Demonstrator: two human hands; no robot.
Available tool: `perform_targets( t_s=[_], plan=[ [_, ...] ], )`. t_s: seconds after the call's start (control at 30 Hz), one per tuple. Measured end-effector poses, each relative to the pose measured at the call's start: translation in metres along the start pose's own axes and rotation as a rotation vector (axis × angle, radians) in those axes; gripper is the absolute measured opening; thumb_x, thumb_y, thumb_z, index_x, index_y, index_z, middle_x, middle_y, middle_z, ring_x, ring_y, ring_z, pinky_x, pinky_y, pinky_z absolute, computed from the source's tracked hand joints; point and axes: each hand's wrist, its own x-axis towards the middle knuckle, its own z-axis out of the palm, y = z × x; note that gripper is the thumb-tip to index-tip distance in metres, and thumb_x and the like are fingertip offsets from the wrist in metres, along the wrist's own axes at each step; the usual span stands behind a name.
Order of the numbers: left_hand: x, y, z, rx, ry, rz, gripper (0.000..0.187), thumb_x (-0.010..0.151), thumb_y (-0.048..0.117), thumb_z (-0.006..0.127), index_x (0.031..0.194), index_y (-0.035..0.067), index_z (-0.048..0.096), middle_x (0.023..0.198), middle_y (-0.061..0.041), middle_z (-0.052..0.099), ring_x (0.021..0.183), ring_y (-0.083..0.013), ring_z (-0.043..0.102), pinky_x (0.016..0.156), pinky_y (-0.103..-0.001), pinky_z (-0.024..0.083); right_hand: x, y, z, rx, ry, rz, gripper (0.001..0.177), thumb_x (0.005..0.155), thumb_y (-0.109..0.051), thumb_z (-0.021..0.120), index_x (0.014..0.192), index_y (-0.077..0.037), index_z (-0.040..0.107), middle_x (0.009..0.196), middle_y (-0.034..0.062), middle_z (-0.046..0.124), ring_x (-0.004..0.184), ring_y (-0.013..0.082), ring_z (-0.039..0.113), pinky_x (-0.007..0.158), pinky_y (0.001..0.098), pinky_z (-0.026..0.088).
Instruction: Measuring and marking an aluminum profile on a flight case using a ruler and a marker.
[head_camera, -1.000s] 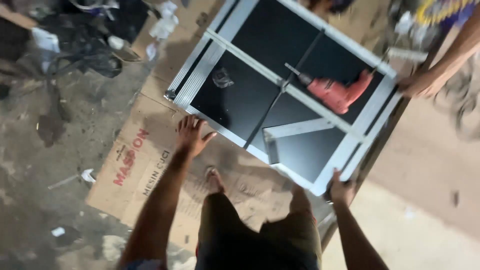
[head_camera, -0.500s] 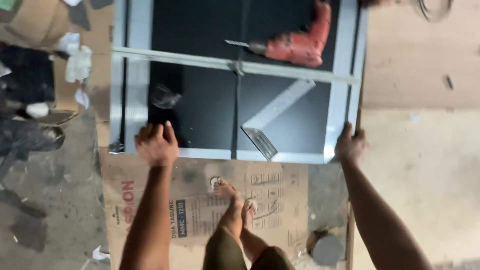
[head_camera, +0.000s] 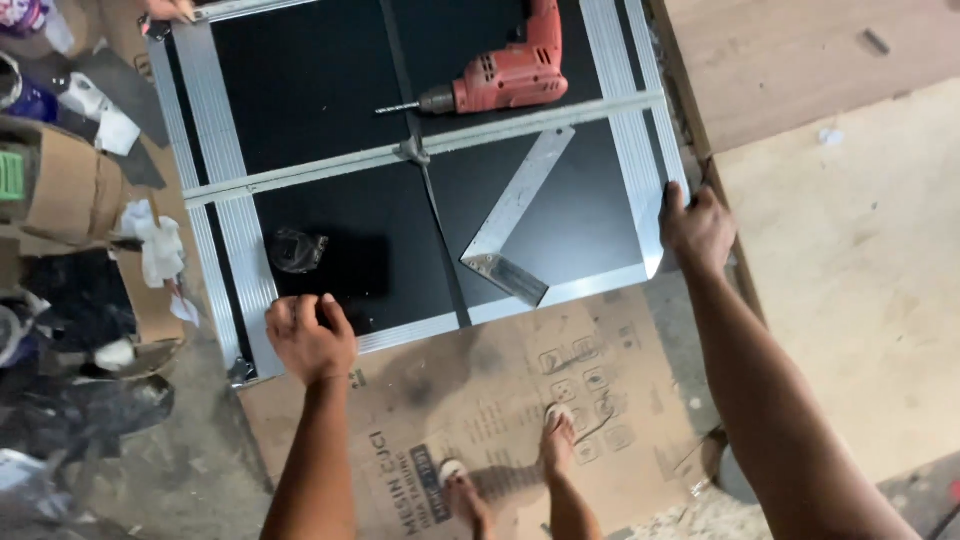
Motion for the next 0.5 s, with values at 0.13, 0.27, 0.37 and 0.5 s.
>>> perform_targets(
  t_s=[0.13,0.27,0.37,0.5],
  plan=[
    [0.007,0.006,-0.005,-0.021,0.021,0.049,0.015,0.096,0.023,0.071,0.086,0.014,0.062,0.094,-0.006,0.057,0.084,-0.0321,0.062,0.072,-0.042,0.05,0.003,0.0,0.006,-0.008,0.075,0.039,0.065,0.106,-0.071,0.054,0.095,-0.009,0.071,0.082,0.0236,0.072,0.089,0.0477,0.071,0.079,0.0597,0.055],
    [0.004,0.002,-0.003,-0.024,0.026,0.08,0.011,0.092,0.019,0.07,0.088,0.015,0.06,0.093,-0.005,0.055,0.08,-0.0297,0.06,0.067,-0.041,0.046,-0.007,-0.004,-0.001,0.014,0.09,0.052,0.059,0.105,-0.064,0.057,0.096,-0.008,0.073,0.082,0.0256,0.071,0.091,0.0497,0.07,0.08,0.0613,0.053],
    [0.005,-0.002,0.0,0.013,0.057,0.115,0.011,0.093,0.022,0.069,0.086,0.018,0.061,0.09,-0.004,0.057,0.08,-0.0282,0.061,0.067,-0.039,0.045,-0.008,-0.013,-0.006,0.026,0.085,0.049,0.06,0.105,-0.065,0.054,0.096,-0.009,0.073,0.082,0.025,0.07,0.092,0.0494,0.07,0.081,0.0606,0.053],
    [0.007,0.002,-0.005,-0.006,0.074,0.137,0.013,0.092,0.022,0.07,0.083,0.017,0.062,0.084,-0.005,0.058,0.075,-0.0307,0.062,0.067,-0.039,0.045,-0.012,-0.014,-0.009,0.048,0.073,0.053,0.059,0.105,-0.062,0.055,0.096,-0.006,0.073,0.084,0.0289,0.069,0.095,0.0512,0.068,0.084,0.0613,0.051]
  ],
)
